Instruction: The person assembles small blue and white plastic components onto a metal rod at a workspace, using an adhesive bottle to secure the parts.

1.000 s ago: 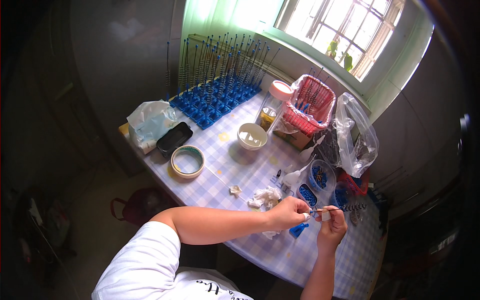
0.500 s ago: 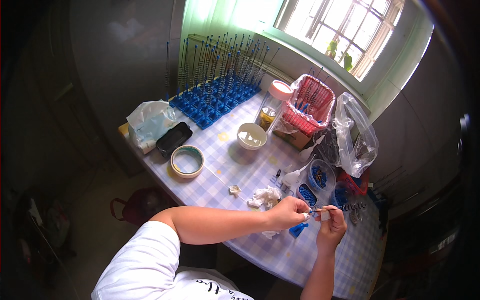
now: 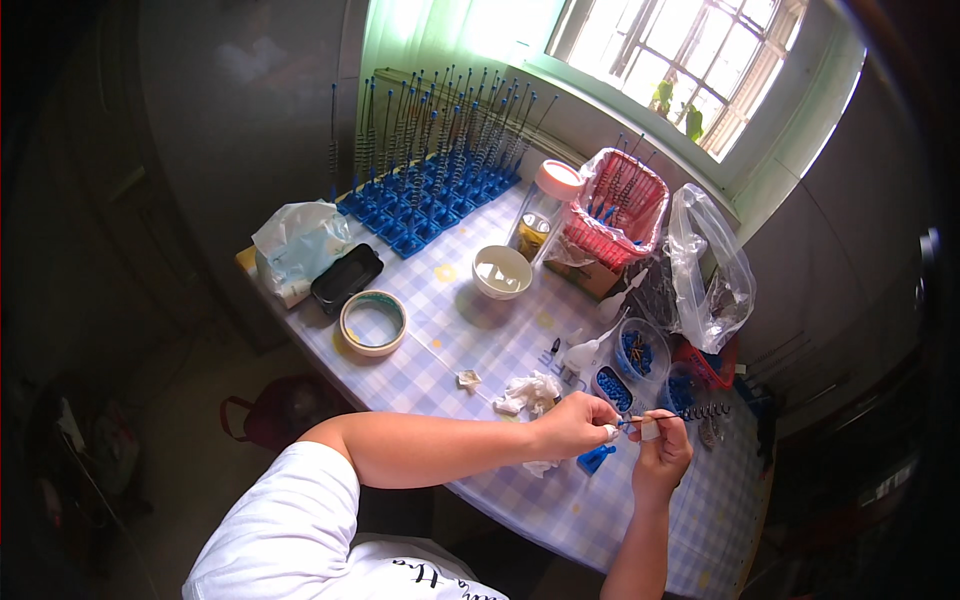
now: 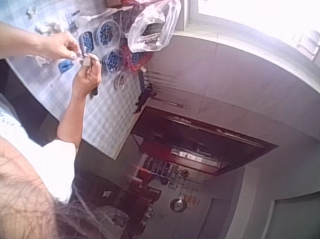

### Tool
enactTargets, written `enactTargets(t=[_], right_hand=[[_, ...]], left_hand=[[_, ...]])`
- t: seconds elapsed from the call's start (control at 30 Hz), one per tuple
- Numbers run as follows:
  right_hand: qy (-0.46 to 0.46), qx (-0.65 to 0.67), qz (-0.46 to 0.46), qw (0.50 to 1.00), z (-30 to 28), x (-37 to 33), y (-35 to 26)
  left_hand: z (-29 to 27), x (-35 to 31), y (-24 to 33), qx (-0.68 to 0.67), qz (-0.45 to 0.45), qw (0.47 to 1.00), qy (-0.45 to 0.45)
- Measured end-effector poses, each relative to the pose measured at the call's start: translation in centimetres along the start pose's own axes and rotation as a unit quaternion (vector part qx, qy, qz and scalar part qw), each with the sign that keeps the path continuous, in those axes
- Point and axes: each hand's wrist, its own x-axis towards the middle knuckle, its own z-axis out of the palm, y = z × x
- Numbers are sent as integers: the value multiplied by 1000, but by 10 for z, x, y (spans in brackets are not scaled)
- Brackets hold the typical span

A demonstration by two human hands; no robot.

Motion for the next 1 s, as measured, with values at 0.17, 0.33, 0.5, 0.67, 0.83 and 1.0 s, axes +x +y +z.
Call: enactTargets(t=[0.17,0.33,0.5,0.67,0.83,1.0], right_hand=[[2,-2,-3,1000,0,1,-3],[2,1,-2,1000,0,1,-3],[2,15,12,1000,0,0,-3],[-1,8,1,1000,0,0,-1],[6,11,-2,1000,0,0,0],[1,13,-3,1000,0,0,0]], left_hand=[[0,-1,3,3,-5,1000,1],[1,-1,3,-3,-3,1000,1],[1,-1,1,1,-3,1000,4],[1,0,1,6,5,1000,1],[1,-1,3,1,-6,1000,1],[0,1,-5,-10,0,1000,-2]])
